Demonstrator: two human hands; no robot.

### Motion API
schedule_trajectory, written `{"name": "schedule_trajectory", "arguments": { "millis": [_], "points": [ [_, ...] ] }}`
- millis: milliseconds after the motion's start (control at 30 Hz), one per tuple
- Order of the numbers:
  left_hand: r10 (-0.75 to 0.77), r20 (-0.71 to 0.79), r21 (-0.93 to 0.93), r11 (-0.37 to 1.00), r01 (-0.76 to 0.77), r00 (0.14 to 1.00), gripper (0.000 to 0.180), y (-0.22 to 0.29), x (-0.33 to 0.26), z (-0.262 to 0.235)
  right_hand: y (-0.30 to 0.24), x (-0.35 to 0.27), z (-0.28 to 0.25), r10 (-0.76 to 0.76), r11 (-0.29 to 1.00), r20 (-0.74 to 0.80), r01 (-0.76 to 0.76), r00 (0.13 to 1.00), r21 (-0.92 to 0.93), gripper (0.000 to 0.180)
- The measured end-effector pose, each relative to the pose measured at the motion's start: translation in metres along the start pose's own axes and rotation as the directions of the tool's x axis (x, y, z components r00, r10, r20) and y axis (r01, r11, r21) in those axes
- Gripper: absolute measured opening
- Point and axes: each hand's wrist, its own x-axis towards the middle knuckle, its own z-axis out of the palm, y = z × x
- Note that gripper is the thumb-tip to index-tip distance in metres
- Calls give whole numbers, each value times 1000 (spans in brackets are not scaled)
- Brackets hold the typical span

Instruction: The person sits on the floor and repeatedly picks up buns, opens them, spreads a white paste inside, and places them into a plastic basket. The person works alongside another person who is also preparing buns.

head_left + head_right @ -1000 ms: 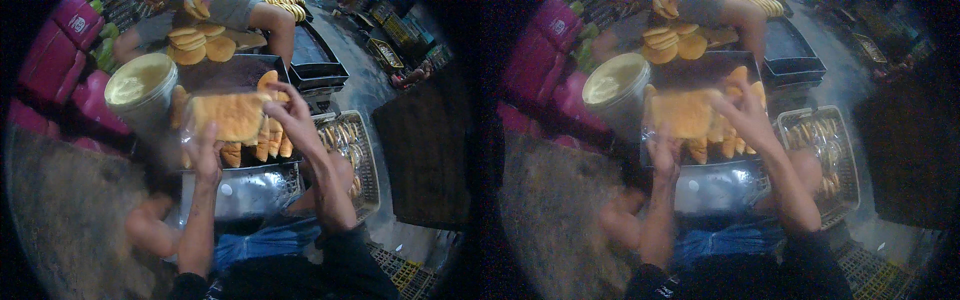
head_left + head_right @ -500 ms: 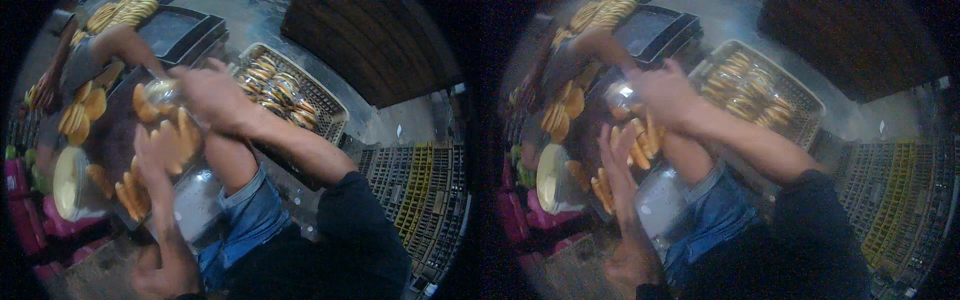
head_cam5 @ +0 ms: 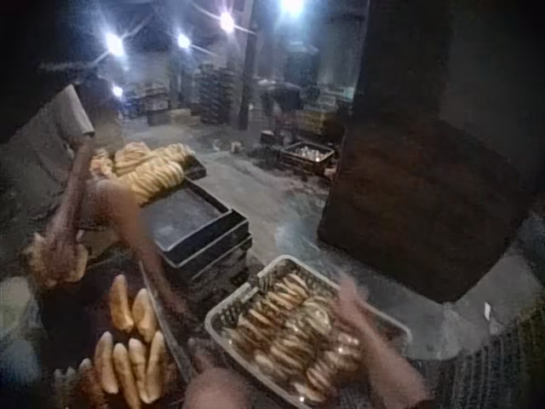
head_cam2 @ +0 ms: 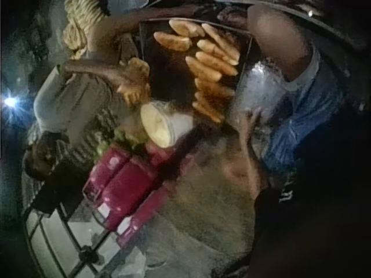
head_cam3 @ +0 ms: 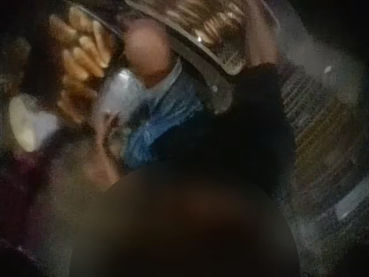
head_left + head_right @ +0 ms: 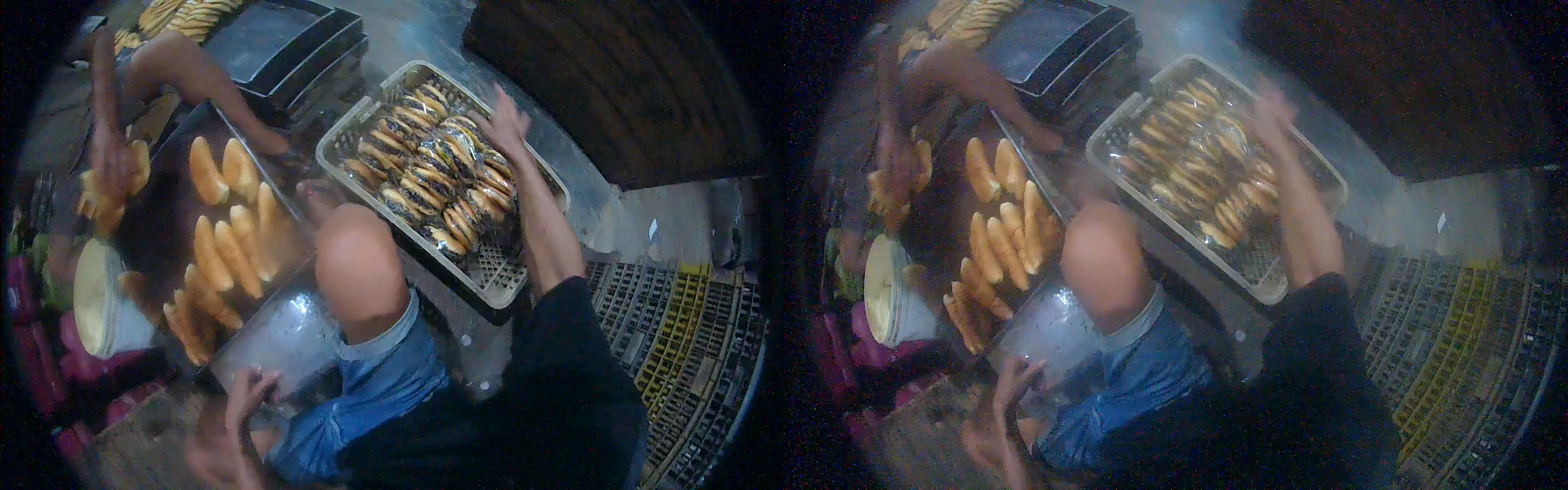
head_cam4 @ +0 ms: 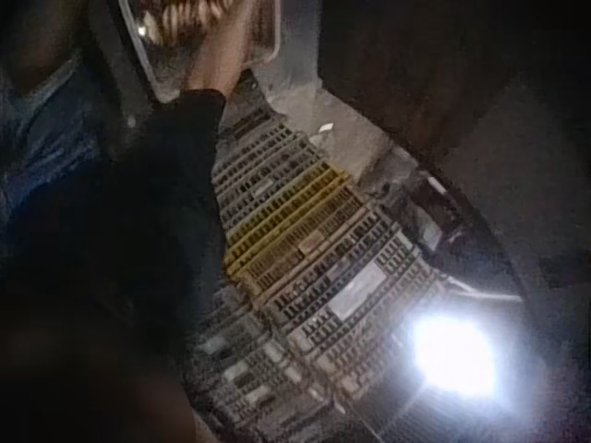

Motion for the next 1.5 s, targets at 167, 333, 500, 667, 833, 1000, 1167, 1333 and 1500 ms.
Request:
{"name": "schedule_trajectory", "arguments": {
  "millis": [167, 333, 500, 667, 833, 1000, 1167, 1333, 1500],
  "points": [
    [287, -377, -107, 931, -349, 881, 25, 47, -96, -21, -230, -144, -81, -910, 209, -66, 589, 410, 781, 66],
    [435, -695, 316, 900, -300, 572, 31, 71, -111, -21, -308, -271, -98, -918, 85, -80, 389, 389, 917, 37],
    [358, -393, -836, 244, -491, 847, 53, 74, -54, 6, -291, -269, -93, -701, -92, 351, -567, 620, 818, 14],
    [384, -631, -742, -43, -669, 675, 41, 72, -40, -11, -276, -305, -84, -486, 84, 485, -514, 727, 854, 19],
    [94, -774, -633, -159, -758, 626, 23, 73, -37, -48, -313, -304, -77, -566, 107, 333, -333, 754, 937, 17],
    [-338, -904, -416, 552, -723, 263, 33, 8, -17, -124, -406, -261, -12, -789, 338, 73, 333, 610, 880, 20],
    [-466, -750, -341, -336, -878, 470, 44, -63, 13, -159, -475, -205, 97, -993, 117, 34, 962, 112, 245, 53],
    [-483, -866, -284, 259, -923, 131, 52, -82, 41, -166, -568, -169, 147, -871, 202, 482, 964, 95, 175, 51],
    [-372, -840, -338, -212, -917, 395, 56, -93, 40, -166, -570, -163, 162, -937, 345, 252, 764, 242, 546, 44]
  ]
}}
